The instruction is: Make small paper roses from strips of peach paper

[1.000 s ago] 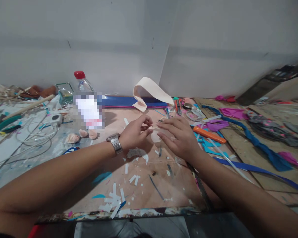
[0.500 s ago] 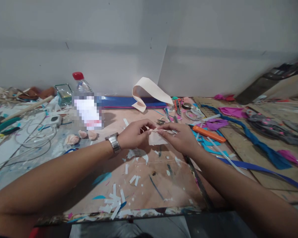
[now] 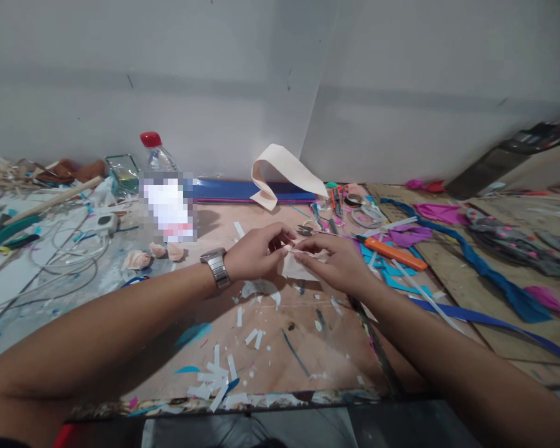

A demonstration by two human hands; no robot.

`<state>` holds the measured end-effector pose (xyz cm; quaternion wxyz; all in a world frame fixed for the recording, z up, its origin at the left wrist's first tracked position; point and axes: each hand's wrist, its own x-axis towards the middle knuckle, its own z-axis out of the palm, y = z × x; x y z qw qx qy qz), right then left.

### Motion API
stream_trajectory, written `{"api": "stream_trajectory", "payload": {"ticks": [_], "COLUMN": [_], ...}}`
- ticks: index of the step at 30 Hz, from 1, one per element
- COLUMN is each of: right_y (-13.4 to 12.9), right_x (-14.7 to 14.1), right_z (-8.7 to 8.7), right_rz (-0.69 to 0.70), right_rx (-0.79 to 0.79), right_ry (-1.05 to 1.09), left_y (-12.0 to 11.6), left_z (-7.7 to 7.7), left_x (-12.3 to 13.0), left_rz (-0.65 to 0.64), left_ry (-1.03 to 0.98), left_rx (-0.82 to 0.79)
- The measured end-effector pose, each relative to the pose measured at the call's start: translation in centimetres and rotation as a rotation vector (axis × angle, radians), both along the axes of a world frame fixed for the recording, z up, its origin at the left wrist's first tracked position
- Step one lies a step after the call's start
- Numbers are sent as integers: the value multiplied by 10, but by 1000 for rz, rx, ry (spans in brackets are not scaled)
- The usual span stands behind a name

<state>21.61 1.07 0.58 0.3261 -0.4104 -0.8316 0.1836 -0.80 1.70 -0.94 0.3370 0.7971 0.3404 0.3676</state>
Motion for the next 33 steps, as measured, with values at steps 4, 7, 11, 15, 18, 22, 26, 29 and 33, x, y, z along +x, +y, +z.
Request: {"api": "stream_trajectory", "payload": {"ticks": [4, 7, 11, 15, 18, 22, 26, 29, 33], "right_y": [0, 0, 0, 0, 1, 2, 2, 1, 3], "right_x": [0, -1, -2, -4, -4, -3, -3, -4, -2], "right_z": [-1, -1, -3, -5, -7, -8, -6, -4, -5], "right_rz": [-7, -26, -40, -51, -62, -81, -98, -97, -91], "right_rx": [5, 10, 1, -13, -31, -63, -81, -90, -96], "right_ry": [-10, -5, 8, 21, 39, 72, 90, 101, 176], "left_y": [-3, -5, -7, -7, -8, -7, -5, -5, -6], "left_z": [2, 4, 7, 8, 6, 5, 4, 5, 10], "left_x": [0, 1, 1, 2, 2, 2, 4, 7, 8], "left_rz": [-54, -69, -72, -64, -59, -54, -75, -115, -70], "left_ry": [0, -10, -12, -15, -25, -79, -194, -298, -397], "left_rx": [20, 30, 29, 39, 42, 21, -116, -261, -434]}}
